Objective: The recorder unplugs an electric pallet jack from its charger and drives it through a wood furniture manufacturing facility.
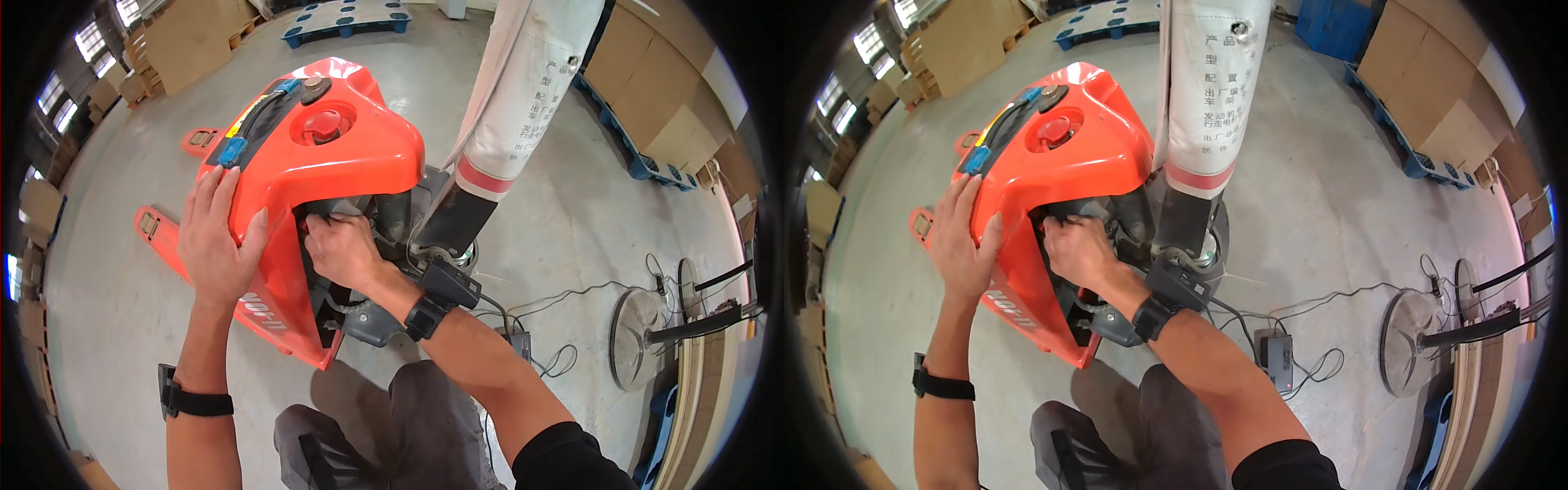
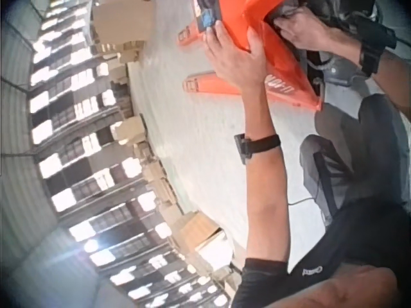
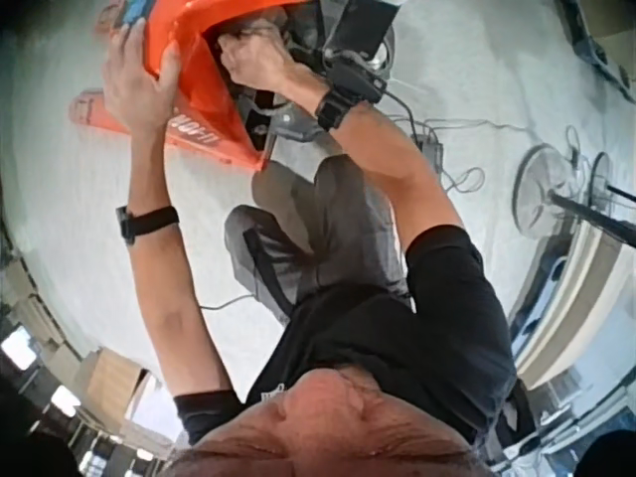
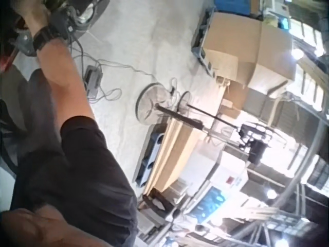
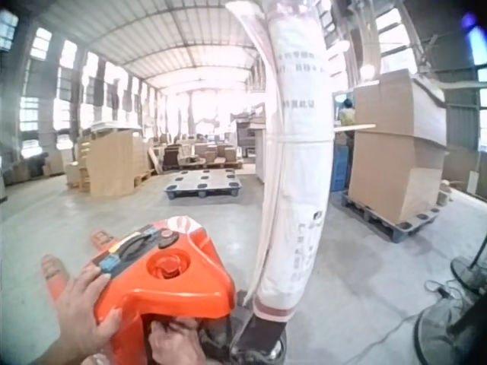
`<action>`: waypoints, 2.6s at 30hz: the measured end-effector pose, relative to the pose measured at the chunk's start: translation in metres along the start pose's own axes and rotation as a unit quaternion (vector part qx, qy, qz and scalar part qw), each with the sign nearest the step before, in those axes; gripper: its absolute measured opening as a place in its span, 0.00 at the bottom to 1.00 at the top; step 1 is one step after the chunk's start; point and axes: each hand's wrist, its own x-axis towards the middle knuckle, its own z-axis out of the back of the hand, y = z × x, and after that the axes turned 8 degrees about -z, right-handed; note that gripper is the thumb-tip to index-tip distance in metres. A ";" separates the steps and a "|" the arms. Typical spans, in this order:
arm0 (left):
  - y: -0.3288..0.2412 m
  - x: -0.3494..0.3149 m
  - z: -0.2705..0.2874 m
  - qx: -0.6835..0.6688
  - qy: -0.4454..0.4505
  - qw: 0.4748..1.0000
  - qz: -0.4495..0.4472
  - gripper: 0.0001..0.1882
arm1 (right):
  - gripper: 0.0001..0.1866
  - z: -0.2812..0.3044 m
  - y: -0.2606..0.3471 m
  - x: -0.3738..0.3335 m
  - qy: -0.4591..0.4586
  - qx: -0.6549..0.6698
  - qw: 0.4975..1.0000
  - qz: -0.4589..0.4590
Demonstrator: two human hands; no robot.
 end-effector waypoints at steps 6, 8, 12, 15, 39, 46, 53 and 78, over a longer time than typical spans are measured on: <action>-0.009 0.001 -0.004 0.011 0.016 1.000 0.009 0.27 | 0.06 0.003 0.007 -0.003 -0.012 0.100 0.989 -0.107; -0.007 -0.002 -0.007 0.018 0.007 1.000 0.001 0.27 | 0.06 0.006 0.009 -0.002 -0.027 0.125 0.985 -0.119; -0.008 0.004 0.003 0.050 0.003 0.999 0.003 0.27 | 0.08 0.019 0.005 0.016 0.071 0.150 0.979 -0.119; -0.007 -0.002 -0.005 0.013 0.033 0.999 0.023 0.26 | 0.09 0.028 -0.004 0.012 0.148 0.123 0.975 -0.113; -0.009 -0.001 0.006 -0.016 0.023 0.999 0.040 0.23 | 0.06 0.233 -0.034 -0.273 0.202 -0.284 0.879 -0.327; -0.011 -0.007 -0.006 0.000 -0.017 1.000 0.025 0.21 | 0.07 0.203 -0.046 -0.294 0.310 -0.281 0.800 -0.430; -0.018 -0.006 -0.014 -0.004 -0.028 1.000 0.009 0.22 | 0.19 0.054 0.025 -0.041 0.027 0.047 0.910 -0.412; -0.016 -0.007 -0.014 -0.022 -0.024 0.999 0.024 0.24 | 0.17 -0.013 0.016 -0.015 -0.158 0.214 0.950 -0.162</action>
